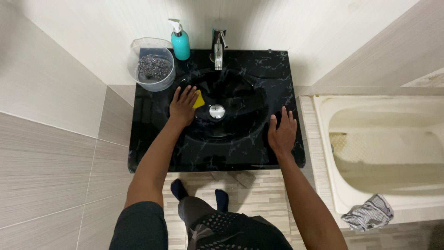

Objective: The person wipes a black marble bathroom sink and countertop using a yellow sponge. The person repeatedly scrubs the sink basin and surrounding countertop area with the sponge.

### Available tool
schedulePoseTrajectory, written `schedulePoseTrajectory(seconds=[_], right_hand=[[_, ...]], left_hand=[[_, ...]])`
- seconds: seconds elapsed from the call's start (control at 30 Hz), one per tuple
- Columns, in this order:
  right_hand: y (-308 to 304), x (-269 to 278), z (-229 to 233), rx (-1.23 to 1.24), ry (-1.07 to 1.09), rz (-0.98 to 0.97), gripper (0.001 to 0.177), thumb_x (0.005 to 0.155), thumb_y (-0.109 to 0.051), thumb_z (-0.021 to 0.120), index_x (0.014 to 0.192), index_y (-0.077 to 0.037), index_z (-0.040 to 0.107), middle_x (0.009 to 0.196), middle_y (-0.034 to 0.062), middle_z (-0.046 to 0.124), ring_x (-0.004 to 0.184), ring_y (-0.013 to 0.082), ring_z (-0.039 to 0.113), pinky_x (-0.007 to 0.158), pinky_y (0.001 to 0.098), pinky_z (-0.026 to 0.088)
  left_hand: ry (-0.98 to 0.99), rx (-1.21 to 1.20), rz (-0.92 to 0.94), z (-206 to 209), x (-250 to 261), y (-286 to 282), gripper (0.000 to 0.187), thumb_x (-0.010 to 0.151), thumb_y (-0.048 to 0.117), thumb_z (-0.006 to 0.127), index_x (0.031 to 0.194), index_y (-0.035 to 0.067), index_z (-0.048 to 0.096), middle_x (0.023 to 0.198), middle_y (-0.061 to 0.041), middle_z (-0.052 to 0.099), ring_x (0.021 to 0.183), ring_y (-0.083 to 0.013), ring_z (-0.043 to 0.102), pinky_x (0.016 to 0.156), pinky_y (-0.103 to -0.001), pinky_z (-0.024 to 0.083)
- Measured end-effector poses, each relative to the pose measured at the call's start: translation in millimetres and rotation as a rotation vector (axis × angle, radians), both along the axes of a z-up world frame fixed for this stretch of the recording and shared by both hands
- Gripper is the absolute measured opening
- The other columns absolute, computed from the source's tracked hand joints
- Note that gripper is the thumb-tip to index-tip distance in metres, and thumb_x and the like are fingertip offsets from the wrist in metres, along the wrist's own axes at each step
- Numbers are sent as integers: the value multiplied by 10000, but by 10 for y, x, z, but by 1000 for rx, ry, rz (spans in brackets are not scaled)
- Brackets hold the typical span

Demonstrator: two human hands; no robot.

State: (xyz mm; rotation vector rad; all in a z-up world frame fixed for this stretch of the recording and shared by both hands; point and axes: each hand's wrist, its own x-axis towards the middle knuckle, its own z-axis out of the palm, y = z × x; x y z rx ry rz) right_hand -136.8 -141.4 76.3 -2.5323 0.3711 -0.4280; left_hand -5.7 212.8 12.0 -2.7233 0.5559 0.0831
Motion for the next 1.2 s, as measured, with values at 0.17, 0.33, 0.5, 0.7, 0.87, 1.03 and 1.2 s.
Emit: schedulePoseTrajectory(seconds=[0.17,0.33,0.5,0.7,0.87,1.03,1.2], right_hand=[[25,26,31,-6,4,-6,613,1080,-433,478,1549,-41,447,1554,275,457,1485,405,373,1242,505,221],[30,44,42,-7,-15,-8,630,1068,-437,473,1547,-29,443,1551,271,465,1486,394,385,1252,493,224],[26,60,18,-13,-12,-22,624,1075,-426,474,1547,-18,439,1548,282,467,1474,403,390,1239,493,229],[28,54,1,-18,-22,-23,623,1078,-420,474,1543,-8,443,1536,274,487,1481,398,396,1243,497,234],[42,65,13,-13,-18,-30,621,1075,-422,476,1540,-12,448,1534,272,487,1476,396,394,1235,502,231],[32,60,36,-25,3,-29,631,1076,-433,487,1548,-16,449,1539,283,474,1478,402,383,1243,505,226],[30,53,19,-6,-4,-18,630,1068,-440,490,1538,-21,458,1540,280,477,1482,402,377,1237,508,223]], left_hand=[[-94,-57,-118,-166,336,-116,691,1017,395,416,1649,273,163,1729,60,58,1588,-173,22,1259,-485,-57],[-189,-248,-223,-239,517,-342,756,1000,281,517,1679,262,186,1766,39,95,1622,-196,76,1303,-488,24],[-186,-292,-202,-75,488,-1114,808,934,142,527,1658,109,168,1743,-81,81,1584,-289,63,1249,-476,87],[428,-897,-24,46,-21,-1916,835,982,279,473,1578,-115,40,1686,-286,-88,1586,-412,-3,1264,-473,131],[625,-990,-52,-111,-320,-1870,836,1046,407,389,1584,-121,28,1685,-310,-65,1581,-418,9,1275,-443,135],[696,-939,-98,-24,-636,-1454,778,1063,496,323,1580,-77,221,1673,-270,212,1576,-355,200,1277,-416,207],[734,-602,121,404,-887,-937,723,1023,556,311,1540,61,419,1612,-149,425,1455,-332,454,1175,-441,393]])
